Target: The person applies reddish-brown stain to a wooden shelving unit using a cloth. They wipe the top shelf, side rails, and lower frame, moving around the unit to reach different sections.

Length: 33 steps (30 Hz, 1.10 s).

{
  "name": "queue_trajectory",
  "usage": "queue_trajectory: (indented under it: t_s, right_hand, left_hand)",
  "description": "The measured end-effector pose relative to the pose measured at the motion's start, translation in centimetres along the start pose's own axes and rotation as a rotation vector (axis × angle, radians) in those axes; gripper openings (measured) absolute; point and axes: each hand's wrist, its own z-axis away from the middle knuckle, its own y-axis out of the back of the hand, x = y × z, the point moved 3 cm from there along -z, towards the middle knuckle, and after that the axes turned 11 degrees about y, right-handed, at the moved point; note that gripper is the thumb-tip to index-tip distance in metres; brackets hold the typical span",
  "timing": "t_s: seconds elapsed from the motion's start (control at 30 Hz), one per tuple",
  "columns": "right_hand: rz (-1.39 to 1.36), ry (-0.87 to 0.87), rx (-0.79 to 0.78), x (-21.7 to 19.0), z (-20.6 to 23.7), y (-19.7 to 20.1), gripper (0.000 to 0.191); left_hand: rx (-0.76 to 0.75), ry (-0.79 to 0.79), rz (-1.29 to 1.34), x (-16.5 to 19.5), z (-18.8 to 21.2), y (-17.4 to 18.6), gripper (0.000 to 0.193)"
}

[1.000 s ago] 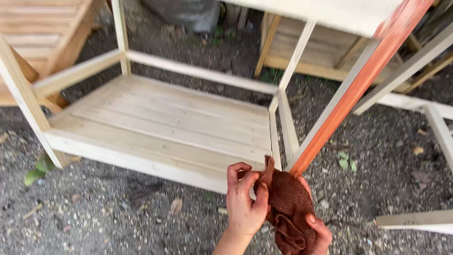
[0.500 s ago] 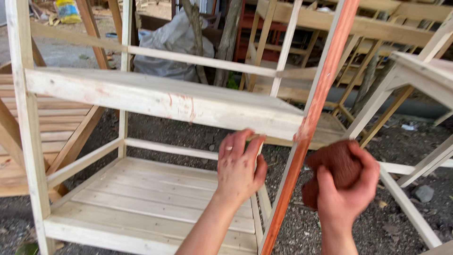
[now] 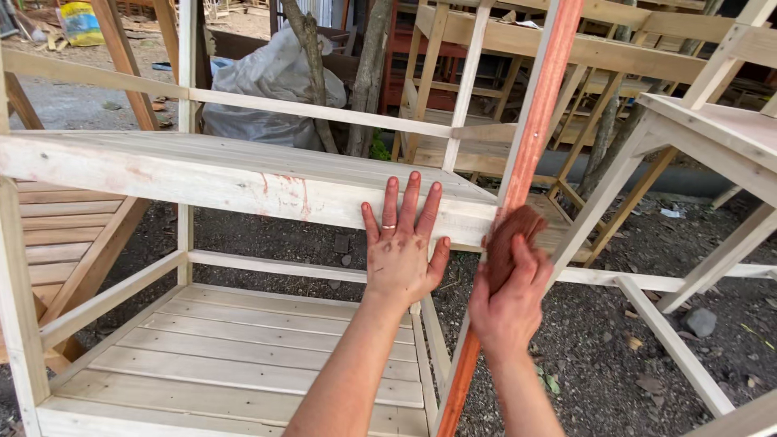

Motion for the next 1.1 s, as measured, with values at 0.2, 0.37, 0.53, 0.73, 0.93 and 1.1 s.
queue_trajectory:
  t_s: [0.2,0.37,0.53,0.73,0.93,1.1]
  right_hand:
    - [0.0,-0.054,-0.152,-1.0,9.7,0.6,0.071]
    - [-0.012,-0.208,-0.165,-1.6,10.4,1.8,0.065]
    - [-0.007,-0.058,0.113,-3.4,1.6,3.9,0.063]
    - [0.067,0.126,0.052,-5.6,-5.1,4.3,0.045]
    - [0.11,-0.128,-0.188,-6.3,2.0,3.3,0.044]
    - [0.077,-0.279,-0.405,-6.0,9.9,3.6,0.062]
  left_hand:
    - [0.0,-0.01,-0.003,-0.6,1.0,0.4,0.079]
    - [-0.097,0.023,-0.011,-0.5,1.3,1.3,0.078]
    - [-0.208,0.072,-0.034,-0.5,1.2,3.1,0.079]
    - [-0.327,0.124,-0.038,-0.5,1.3,5.3,0.081]
    - [-0.31,0.097,0.008,-1.3,1.4,6.1,0.084]
    - [-0.342,0.101,0.002,-2.2,1.5,5.6,0.087]
